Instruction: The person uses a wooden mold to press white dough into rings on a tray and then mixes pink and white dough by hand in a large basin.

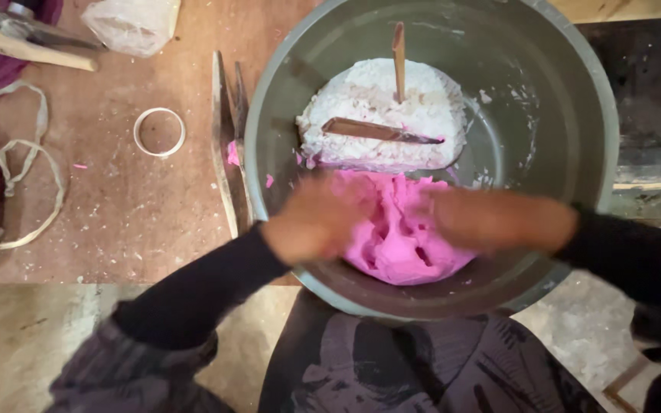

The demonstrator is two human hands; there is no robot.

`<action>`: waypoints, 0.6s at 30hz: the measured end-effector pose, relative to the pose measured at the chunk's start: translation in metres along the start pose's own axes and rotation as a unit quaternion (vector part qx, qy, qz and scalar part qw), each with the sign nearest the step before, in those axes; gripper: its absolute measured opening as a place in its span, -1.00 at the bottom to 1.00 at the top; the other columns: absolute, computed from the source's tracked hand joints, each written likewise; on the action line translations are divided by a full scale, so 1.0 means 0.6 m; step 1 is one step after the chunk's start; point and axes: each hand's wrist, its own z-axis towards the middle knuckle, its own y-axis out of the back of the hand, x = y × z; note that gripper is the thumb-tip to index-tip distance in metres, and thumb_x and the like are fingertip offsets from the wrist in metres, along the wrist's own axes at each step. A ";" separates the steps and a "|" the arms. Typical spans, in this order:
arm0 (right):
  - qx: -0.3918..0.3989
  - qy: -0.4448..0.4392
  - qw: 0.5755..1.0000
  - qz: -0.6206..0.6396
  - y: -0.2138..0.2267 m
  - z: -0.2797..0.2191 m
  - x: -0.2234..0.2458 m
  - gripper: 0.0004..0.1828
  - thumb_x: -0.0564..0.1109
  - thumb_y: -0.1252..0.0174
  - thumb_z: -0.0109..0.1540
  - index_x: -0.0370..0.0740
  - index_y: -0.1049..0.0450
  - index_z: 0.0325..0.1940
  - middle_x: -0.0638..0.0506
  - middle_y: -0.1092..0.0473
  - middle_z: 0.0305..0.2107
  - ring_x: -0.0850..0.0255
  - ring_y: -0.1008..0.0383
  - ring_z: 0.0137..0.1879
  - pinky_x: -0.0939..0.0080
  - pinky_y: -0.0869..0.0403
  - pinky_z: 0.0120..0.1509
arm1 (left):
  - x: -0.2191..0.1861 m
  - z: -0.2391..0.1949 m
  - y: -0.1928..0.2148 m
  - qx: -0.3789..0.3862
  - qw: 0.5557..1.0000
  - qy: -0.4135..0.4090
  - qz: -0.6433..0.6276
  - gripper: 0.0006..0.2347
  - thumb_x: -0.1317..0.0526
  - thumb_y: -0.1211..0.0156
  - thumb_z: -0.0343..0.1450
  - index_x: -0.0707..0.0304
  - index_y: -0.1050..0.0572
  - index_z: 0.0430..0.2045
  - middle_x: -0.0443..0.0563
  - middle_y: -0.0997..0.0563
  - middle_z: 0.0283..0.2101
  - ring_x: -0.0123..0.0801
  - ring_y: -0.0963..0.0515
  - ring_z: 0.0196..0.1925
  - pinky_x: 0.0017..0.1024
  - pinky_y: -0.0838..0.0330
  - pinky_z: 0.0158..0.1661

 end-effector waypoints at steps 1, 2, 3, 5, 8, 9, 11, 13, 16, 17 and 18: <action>-0.071 0.015 0.997 -0.001 0.019 0.005 -0.009 -0.51 -0.07 -0.02 0.28 -0.11 -0.32 0.32 -0.21 -0.52 -0.12 -0.09 -0.59 -0.05 0.00 -0.53 0.04 | 0.010 -0.012 0.014 -0.028 0.994 0.098 0.034 -0.58 0.17 -0.26 0.17 -0.09 -0.53 -0.04 0.08 -0.46 0.16 0.08 -0.45 0.17 0.06 -0.40 0.00; -0.142 0.030 0.989 -0.001 0.030 0.014 -0.020 -0.56 -0.04 0.00 0.30 -0.06 -0.40 0.28 -0.19 -0.52 -0.08 -0.08 -0.58 0.00 0.02 -0.54 0.10 | 0.020 -0.012 0.025 -0.109 0.989 0.091 -0.033 -0.61 0.18 -0.23 0.25 0.00 -0.52 0.01 0.14 -0.47 0.15 0.12 -0.47 0.12 0.05 -0.41 -0.01; -0.110 0.039 0.993 0.018 0.039 0.040 -0.029 -0.53 -0.02 0.01 0.29 -0.06 -0.39 0.29 -0.17 -0.53 -0.04 -0.05 -0.59 0.04 0.04 -0.53 0.15 | 0.031 -0.011 0.036 -0.193 0.973 0.085 -0.094 -0.64 0.20 -0.19 0.34 0.09 -0.51 0.05 0.20 -0.49 0.14 0.17 -0.49 0.08 0.03 -0.43 -0.03; -0.072 0.041 0.995 0.064 0.021 0.092 -0.046 -0.50 0.04 0.02 0.32 -0.03 -0.35 0.35 -0.15 -0.49 0.05 -0.03 -0.53 0.13 0.05 -0.44 0.25 | 0.044 -0.009 0.042 -0.284 0.939 0.115 -0.159 -0.74 0.19 -0.17 0.45 0.19 -0.50 0.01 0.23 -0.52 0.08 0.18 -0.53 0.04 0.00 -0.45 -0.03; -0.070 0.052 0.989 0.118 -0.027 0.186 -0.073 -0.52 0.12 0.05 0.39 -0.02 -0.33 0.37 -0.16 -0.40 0.16 -0.06 -0.41 0.24 0.03 -0.31 0.35 | 0.047 0.010 0.025 -0.308 0.916 0.177 -0.186 -0.82 0.15 -0.18 0.48 0.18 -0.52 -0.11 0.14 -0.58 -0.03 0.10 -0.57 0.01 -0.03 -0.46 -0.03; -0.078 0.079 0.986 0.123 -0.043 0.221 -0.078 -0.55 0.11 0.07 0.41 -0.08 -0.39 0.32 -0.16 -0.42 0.16 -0.06 -0.42 0.25 0.02 -0.32 0.36 | 0.048 0.014 0.017 -0.316 0.912 0.166 -0.202 -0.78 0.16 -0.17 0.45 0.16 -0.53 -0.07 0.12 -0.58 -0.04 0.07 -0.57 -0.01 -0.02 -0.46 -0.05; -0.084 0.141 0.978 0.128 -0.075 0.298 -0.081 -0.55 0.10 0.08 0.42 -0.16 -0.45 0.27 -0.17 -0.44 0.17 -0.04 -0.45 0.27 0.03 -0.35 0.37 | 0.050 0.024 -0.001 -0.314 0.915 0.182 -0.175 -0.76 0.16 -0.18 0.41 0.15 -0.54 -0.07 0.09 -0.59 -0.05 0.04 -0.57 -0.02 0.02 -0.43 -0.08; -0.083 0.213 0.965 0.125 -0.097 0.365 -0.077 -0.52 0.09 0.08 0.39 -0.21 -0.44 0.27 -0.19 -0.46 0.18 -0.01 -0.47 0.30 0.06 -0.40 0.39 | 0.055 0.032 -0.013 -0.294 0.922 0.235 -0.086 -0.80 0.13 -0.20 0.41 0.17 -0.54 -0.18 0.08 -0.60 -0.04 0.03 -0.55 0.03 0.06 -0.39 -0.08; -0.031 0.278 0.934 0.222 -0.101 0.414 -0.061 -0.42 0.18 -0.05 0.34 -0.30 -0.40 0.26 -0.22 -0.43 0.20 -0.02 -0.43 0.31 0.06 -0.38 0.39 | 0.067 0.038 -0.014 -0.312 0.910 0.257 -0.090 -0.70 0.15 -0.19 0.36 0.17 -0.54 -0.04 0.08 -0.60 -0.07 0.02 -0.54 0.03 0.09 -0.37 -0.12; -0.030 0.285 0.944 0.166 -0.100 0.414 -0.047 -0.38 0.21 -0.09 0.31 -0.28 -0.40 0.27 -0.23 -0.40 0.21 -0.02 -0.39 0.32 0.06 -0.34 0.40 | 0.071 0.039 -0.012 -0.316 0.910 0.256 -0.083 -0.70 0.14 -0.19 0.36 0.18 -0.54 -0.05 0.07 -0.61 -0.07 0.02 -0.55 0.01 0.10 -0.37 -0.11; -0.030 0.291 0.950 0.109 -0.096 0.405 -0.031 -0.34 0.24 -0.12 0.28 -0.26 -0.40 0.29 -0.23 -0.38 0.22 -0.02 -0.35 0.33 0.05 -0.29 0.40 | 0.074 0.038 -0.010 -0.319 0.909 0.255 -0.076 -0.70 0.14 -0.19 0.35 0.19 -0.54 -0.06 0.07 -0.62 -0.07 0.02 -0.56 0.00 0.11 -0.37 -0.11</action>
